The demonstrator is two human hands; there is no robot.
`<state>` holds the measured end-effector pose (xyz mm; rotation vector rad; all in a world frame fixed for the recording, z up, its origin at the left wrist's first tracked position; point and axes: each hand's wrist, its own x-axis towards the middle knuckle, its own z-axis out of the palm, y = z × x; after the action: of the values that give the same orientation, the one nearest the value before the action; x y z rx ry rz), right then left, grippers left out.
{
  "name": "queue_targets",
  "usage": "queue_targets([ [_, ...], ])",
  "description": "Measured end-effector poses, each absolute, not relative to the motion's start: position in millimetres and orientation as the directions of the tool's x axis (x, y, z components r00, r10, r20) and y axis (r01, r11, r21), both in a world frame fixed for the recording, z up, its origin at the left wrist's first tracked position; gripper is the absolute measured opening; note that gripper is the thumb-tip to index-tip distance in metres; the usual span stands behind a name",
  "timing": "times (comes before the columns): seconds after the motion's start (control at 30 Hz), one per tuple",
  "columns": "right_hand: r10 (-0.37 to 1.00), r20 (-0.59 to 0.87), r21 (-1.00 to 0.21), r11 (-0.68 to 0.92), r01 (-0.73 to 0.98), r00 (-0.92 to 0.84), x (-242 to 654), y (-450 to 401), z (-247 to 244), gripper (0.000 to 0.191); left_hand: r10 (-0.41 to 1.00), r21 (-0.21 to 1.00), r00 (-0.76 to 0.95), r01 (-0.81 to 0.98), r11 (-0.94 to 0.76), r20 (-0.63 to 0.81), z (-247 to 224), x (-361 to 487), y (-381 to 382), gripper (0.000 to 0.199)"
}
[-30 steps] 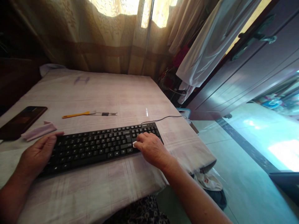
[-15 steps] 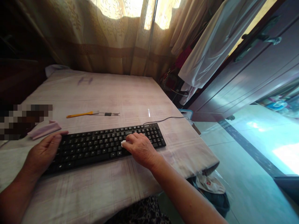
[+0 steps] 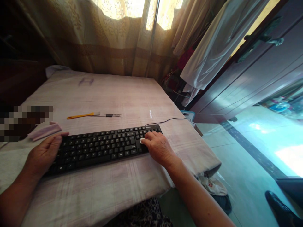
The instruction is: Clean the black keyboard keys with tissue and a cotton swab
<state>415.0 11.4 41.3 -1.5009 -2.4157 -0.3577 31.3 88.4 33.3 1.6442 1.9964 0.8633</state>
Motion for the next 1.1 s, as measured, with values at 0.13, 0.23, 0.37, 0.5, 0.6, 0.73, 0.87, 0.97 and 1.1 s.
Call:
queue_targets([
  [0.13,0.803,0.42,0.002,0.466,0.885,-0.423,398,6,46,0.022,0.972,0.676,-0.221,0.729,0.111,0.078,32,32,89,0.054],
  [0.23,0.765,0.427,0.003,0.531,0.847,-0.481,372,3,45,0.019,0.971,0.674,-0.224,0.73,0.114,0.079,32,33,89,0.054],
  [0.37,0.758,0.377,0.015,0.57,0.821,-0.533,351,5,40,0.01,0.97,0.682,-0.231,0.722,0.116,0.08,32,32,88,0.054],
  [0.5,0.773,0.341,0.007,0.566,0.824,-0.534,357,5,36,0.011,0.974,0.687,-0.207,0.721,0.089,0.091,28,30,90,0.056],
  [0.6,0.78,0.338,0.016,0.555,0.832,-0.527,368,3,36,0.014,0.977,0.691,-0.18,0.721,0.051,0.115,25,29,91,0.057],
  [0.73,0.785,0.349,0.019,0.541,0.841,-0.513,380,1,37,0.016,0.976,0.699,-0.163,0.715,0.015,0.145,22,27,91,0.055],
  [0.87,0.809,0.395,-0.119,0.515,0.849,-0.436,394,-1,38,0.022,0.972,0.706,-0.161,0.709,-0.005,0.168,21,26,91,0.052],
  [0.97,0.854,0.456,-0.411,0.453,0.791,-0.252,398,-6,34,0.023,0.97,0.71,-0.163,0.704,-0.013,0.179,21,26,90,0.048],
  [1.1,0.865,0.496,-0.614,0.288,0.735,0.076,389,-18,17,0.018,0.968,0.715,-0.159,0.699,-0.029,0.195,23,28,88,0.041],
])
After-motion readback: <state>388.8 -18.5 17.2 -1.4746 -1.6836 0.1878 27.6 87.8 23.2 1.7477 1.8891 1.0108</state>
